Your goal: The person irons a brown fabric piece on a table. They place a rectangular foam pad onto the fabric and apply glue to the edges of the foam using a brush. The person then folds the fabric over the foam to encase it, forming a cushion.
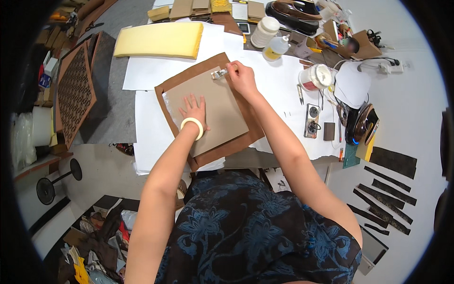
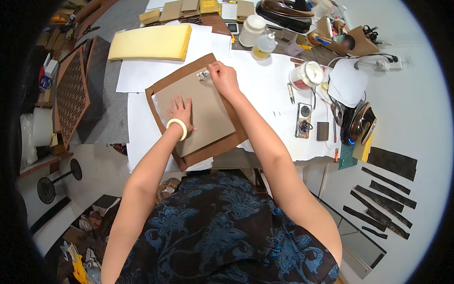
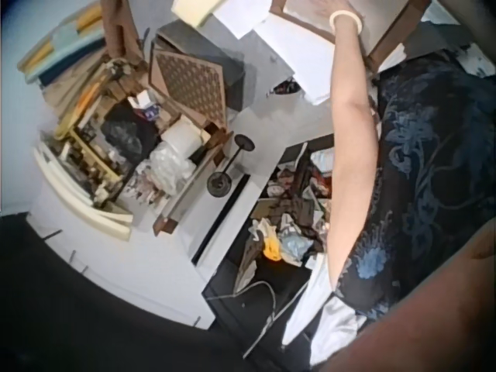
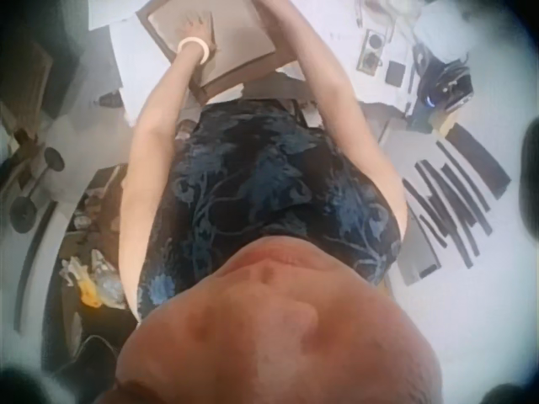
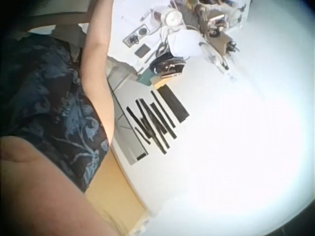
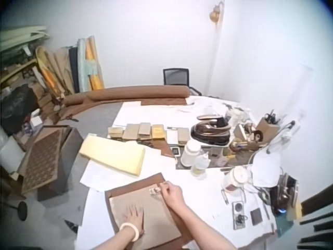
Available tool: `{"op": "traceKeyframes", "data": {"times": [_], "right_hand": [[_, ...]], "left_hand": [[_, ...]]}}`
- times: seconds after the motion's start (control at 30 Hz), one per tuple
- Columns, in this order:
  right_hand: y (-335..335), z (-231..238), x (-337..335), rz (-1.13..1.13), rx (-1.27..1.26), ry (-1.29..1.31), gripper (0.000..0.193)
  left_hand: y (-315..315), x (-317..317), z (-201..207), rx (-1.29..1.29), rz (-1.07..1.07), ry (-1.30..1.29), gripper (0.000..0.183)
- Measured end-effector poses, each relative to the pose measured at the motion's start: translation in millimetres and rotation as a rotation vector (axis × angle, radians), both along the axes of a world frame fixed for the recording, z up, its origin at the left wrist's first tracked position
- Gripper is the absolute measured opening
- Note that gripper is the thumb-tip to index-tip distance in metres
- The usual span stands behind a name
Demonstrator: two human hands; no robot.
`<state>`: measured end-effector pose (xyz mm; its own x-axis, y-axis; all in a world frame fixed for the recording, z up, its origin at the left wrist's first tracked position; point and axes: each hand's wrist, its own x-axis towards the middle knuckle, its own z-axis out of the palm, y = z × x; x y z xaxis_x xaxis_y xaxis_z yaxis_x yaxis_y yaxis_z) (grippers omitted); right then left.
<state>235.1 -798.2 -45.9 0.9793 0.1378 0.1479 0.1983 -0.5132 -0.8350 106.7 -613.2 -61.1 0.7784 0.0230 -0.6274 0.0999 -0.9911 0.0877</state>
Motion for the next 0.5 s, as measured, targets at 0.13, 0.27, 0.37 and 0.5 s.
{"op": "traceKeyframes", "data": {"times": [0.13,0.27,0.37,0.5], "right_hand": [[11,-24,31,0.09,-0.218,-0.158,0.024],[9,-15,43,0.064,-0.277,-0.149,0.023],[37,-20,39,0.168,-0.2,-0.143,0.025],[16,-32,62,0.021,-0.429,-0.16,0.025]], "left_hand": [[-1,1,-2,0.001,-0.022,-0.002,0.139],[2,-1,-3,0.01,-0.016,0.004,0.139],[1,-2,-2,0.011,-0.028,-0.004,0.14],[3,-1,-1,0.02,-0.046,-0.01,0.14]]}}
